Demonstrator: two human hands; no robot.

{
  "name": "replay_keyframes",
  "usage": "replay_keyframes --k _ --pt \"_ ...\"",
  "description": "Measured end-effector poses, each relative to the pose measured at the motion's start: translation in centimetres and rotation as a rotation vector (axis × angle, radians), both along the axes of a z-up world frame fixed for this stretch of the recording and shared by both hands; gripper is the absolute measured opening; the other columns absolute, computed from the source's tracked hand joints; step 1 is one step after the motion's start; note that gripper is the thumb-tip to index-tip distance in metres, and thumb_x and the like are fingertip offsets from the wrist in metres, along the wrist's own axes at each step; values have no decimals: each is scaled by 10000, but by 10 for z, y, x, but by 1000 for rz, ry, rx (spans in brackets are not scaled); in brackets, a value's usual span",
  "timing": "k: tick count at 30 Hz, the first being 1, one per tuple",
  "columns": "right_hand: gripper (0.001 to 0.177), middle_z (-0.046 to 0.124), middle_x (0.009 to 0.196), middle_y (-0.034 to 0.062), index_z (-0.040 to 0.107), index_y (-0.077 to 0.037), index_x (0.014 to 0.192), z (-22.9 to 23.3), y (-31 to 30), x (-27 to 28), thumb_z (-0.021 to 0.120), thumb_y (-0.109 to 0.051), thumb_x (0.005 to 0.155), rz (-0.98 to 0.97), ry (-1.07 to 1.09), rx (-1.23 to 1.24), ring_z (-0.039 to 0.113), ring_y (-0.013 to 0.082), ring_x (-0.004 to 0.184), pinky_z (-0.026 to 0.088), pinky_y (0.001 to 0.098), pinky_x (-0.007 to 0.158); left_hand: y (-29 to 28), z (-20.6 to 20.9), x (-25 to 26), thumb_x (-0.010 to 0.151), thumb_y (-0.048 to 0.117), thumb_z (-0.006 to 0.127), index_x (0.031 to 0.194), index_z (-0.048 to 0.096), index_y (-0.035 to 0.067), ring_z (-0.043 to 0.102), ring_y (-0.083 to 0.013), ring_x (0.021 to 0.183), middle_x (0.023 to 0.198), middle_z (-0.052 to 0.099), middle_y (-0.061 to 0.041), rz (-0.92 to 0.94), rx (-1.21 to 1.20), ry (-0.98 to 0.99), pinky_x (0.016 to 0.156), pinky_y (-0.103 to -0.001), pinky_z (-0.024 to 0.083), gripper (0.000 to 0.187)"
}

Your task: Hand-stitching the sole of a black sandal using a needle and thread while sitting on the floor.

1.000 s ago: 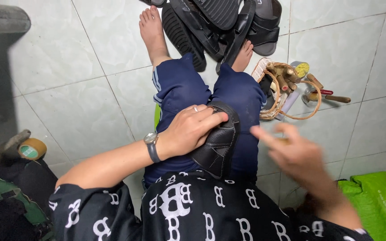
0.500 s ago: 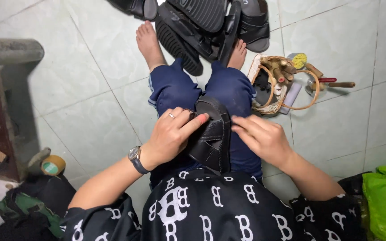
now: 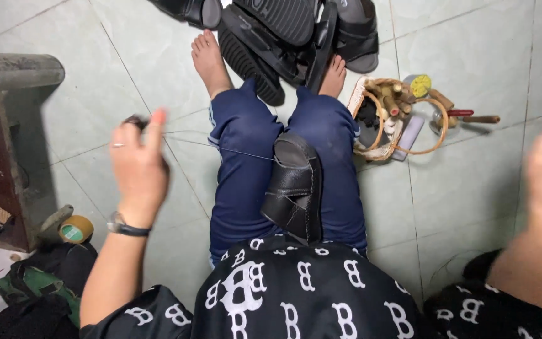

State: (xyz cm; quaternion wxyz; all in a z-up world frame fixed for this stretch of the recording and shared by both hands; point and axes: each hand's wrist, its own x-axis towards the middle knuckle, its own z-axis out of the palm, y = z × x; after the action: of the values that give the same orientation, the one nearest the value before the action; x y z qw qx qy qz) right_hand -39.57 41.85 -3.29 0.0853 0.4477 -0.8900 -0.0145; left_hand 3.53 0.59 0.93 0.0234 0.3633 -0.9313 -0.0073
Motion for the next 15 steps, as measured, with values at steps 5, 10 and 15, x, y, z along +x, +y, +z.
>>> replay_keyframes --k 5,10,15 --pt "480 597 1238 239 582 44 1206 61 -156 156 590 150 738 166 -1348 -508 617 334 1102 571 402 762 60 -10 -50 718 198 814 1074 633 -18 443 -472 1252 1105 565 -235 -550 178 287 978 -539 414 454" --pt "394 686 747 56 639 -80 1217 32 -175 170 649 -43 825 517 -1015 -352 623 230 556 494 335 482 44 17 -70 923 214 590 732 660 85 521 -421 1177 997 580 -139 -530 877 578 907 -469 416 240" --pt "359 544 620 17 640 -125 1255 48 -205 160 452 -141 950 799 -677 -265 519 195 520 478 309 482 23 11 -86 941 159 565 868 708 62 656 -199 752 794 659 -85 -485 1836 730 713 -341 529 187"
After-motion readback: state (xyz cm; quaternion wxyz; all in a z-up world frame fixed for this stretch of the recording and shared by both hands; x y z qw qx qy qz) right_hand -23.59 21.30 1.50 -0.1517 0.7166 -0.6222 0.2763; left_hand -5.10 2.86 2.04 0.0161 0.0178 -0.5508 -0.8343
